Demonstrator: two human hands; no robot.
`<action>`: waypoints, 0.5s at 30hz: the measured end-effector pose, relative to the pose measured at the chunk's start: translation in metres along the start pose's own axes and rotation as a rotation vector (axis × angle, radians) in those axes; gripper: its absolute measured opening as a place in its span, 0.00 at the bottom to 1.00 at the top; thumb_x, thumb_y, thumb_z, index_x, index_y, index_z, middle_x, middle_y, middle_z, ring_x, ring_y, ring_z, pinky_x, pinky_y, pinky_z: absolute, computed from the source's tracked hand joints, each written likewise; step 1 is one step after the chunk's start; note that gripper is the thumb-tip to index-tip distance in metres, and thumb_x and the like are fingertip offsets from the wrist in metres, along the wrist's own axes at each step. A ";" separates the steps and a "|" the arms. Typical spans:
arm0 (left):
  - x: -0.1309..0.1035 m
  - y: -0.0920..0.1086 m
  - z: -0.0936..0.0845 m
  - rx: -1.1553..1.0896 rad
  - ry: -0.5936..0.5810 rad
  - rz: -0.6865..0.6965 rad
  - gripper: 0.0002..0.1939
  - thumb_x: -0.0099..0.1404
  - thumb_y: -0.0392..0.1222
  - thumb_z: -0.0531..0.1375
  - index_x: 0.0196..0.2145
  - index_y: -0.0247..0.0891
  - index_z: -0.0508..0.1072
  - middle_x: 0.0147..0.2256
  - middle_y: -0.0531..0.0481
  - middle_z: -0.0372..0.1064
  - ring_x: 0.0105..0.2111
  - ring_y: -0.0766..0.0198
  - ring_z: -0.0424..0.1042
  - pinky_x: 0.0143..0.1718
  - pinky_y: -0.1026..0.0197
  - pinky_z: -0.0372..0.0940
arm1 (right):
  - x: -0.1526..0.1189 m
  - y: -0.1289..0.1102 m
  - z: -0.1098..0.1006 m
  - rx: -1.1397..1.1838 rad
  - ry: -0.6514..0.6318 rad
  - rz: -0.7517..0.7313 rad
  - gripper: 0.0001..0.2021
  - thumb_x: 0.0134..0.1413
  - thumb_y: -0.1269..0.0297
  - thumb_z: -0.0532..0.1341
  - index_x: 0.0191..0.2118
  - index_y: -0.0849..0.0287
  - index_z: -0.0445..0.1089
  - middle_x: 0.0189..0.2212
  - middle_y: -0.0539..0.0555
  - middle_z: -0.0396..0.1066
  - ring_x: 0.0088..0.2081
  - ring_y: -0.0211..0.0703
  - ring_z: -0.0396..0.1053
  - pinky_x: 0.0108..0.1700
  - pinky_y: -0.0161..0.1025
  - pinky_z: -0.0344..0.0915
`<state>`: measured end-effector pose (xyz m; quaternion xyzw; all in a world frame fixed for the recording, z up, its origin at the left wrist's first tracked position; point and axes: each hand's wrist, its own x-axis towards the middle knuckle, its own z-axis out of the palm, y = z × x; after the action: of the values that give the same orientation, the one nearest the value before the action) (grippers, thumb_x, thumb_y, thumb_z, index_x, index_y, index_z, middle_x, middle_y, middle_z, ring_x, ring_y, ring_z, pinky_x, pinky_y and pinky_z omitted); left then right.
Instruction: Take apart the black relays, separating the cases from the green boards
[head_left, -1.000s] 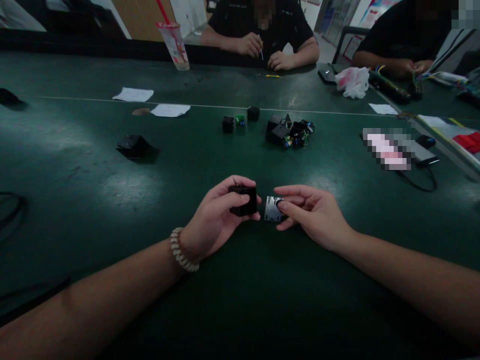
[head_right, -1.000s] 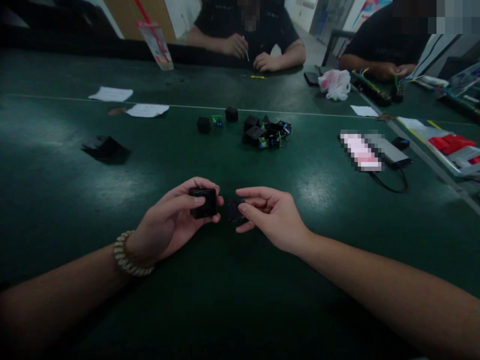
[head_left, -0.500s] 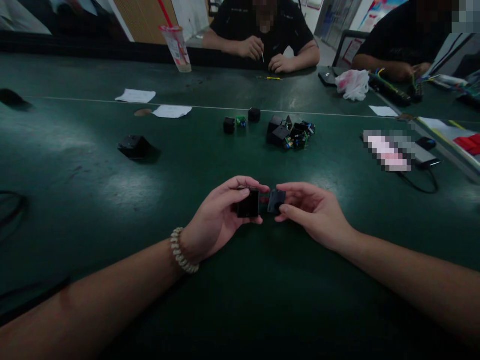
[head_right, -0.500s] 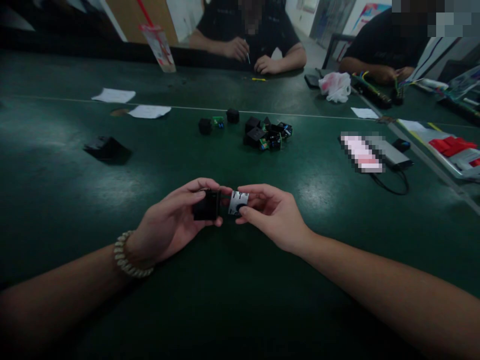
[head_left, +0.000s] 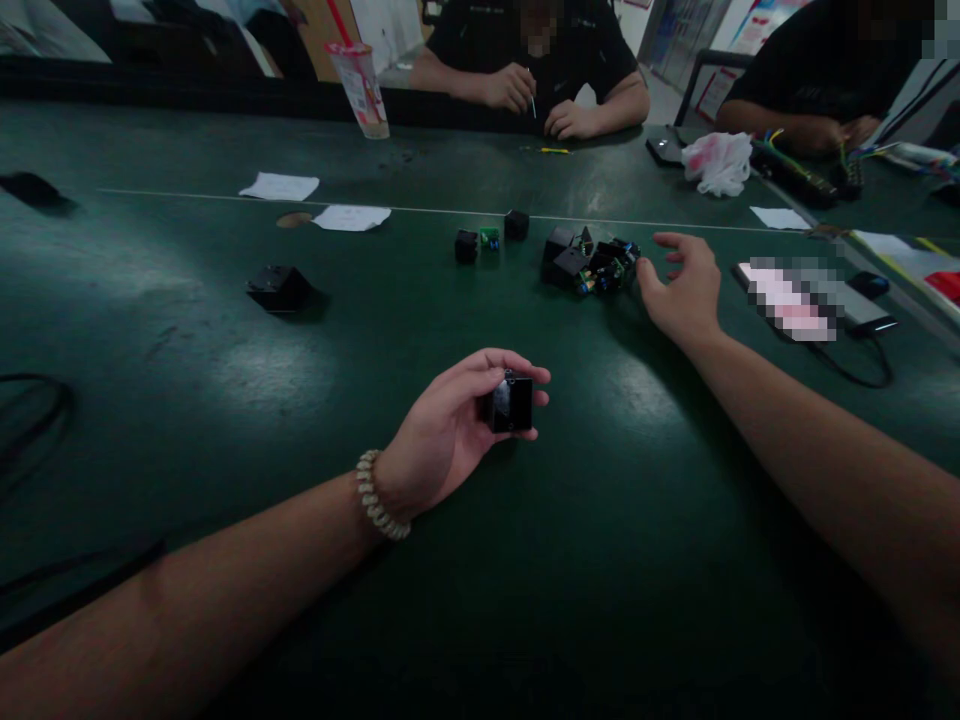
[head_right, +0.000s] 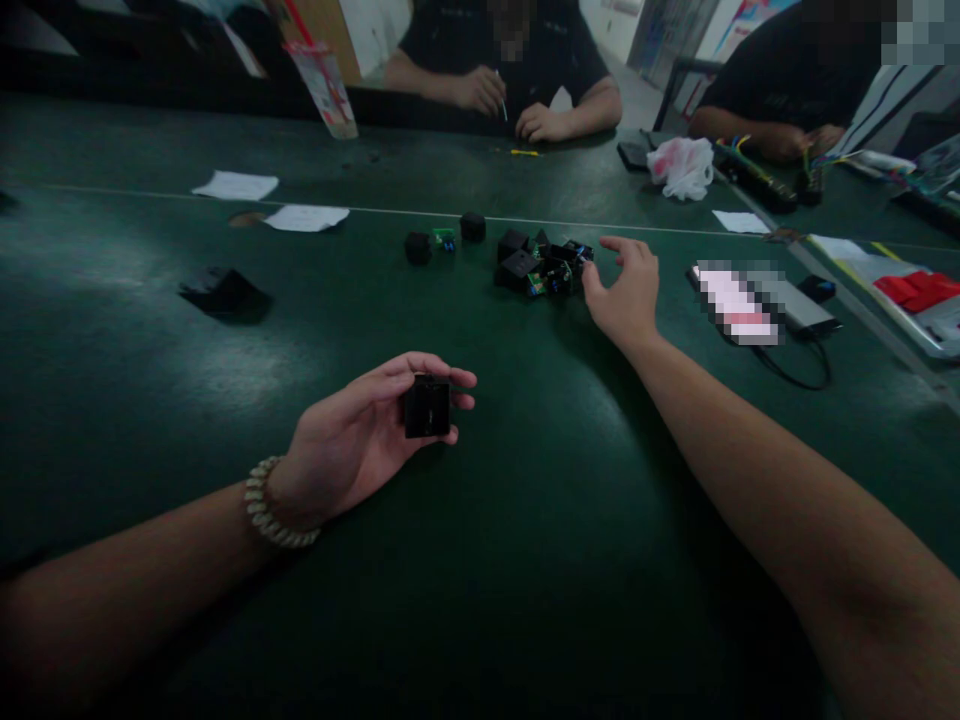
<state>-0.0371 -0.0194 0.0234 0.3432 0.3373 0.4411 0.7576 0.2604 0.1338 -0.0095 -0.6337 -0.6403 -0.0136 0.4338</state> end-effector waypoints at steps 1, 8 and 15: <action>0.000 0.000 0.000 0.004 -0.001 -0.003 0.08 0.67 0.41 0.63 0.42 0.36 0.79 0.50 0.38 0.77 0.47 0.49 0.74 0.38 0.54 0.73 | 0.001 -0.002 0.001 -0.073 -0.012 -0.051 0.19 0.60 0.64 0.63 0.57 0.61 0.73 0.57 0.69 0.74 0.57 0.64 0.73 0.61 0.64 0.70; 0.001 -0.001 -0.001 0.012 -0.018 0.006 0.08 0.66 0.41 0.64 0.41 0.36 0.79 0.48 0.39 0.77 0.45 0.50 0.74 0.38 0.54 0.73 | 0.013 -0.047 0.027 -0.328 -0.320 -0.217 0.32 0.72 0.47 0.54 0.73 0.58 0.61 0.73 0.70 0.59 0.71 0.75 0.59 0.68 0.71 0.58; 0.001 -0.003 -0.002 0.003 -0.024 0.013 0.09 0.64 0.42 0.65 0.41 0.36 0.79 0.47 0.40 0.78 0.44 0.51 0.74 0.37 0.55 0.73 | 0.047 -0.073 0.058 -0.434 -0.492 -0.048 0.28 0.73 0.49 0.49 0.63 0.62 0.73 0.65 0.71 0.71 0.68 0.81 0.62 0.65 0.82 0.51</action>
<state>-0.0376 -0.0191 0.0199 0.3516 0.3267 0.4412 0.7583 0.1780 0.1897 0.0202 -0.6803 -0.7229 -0.0067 0.1205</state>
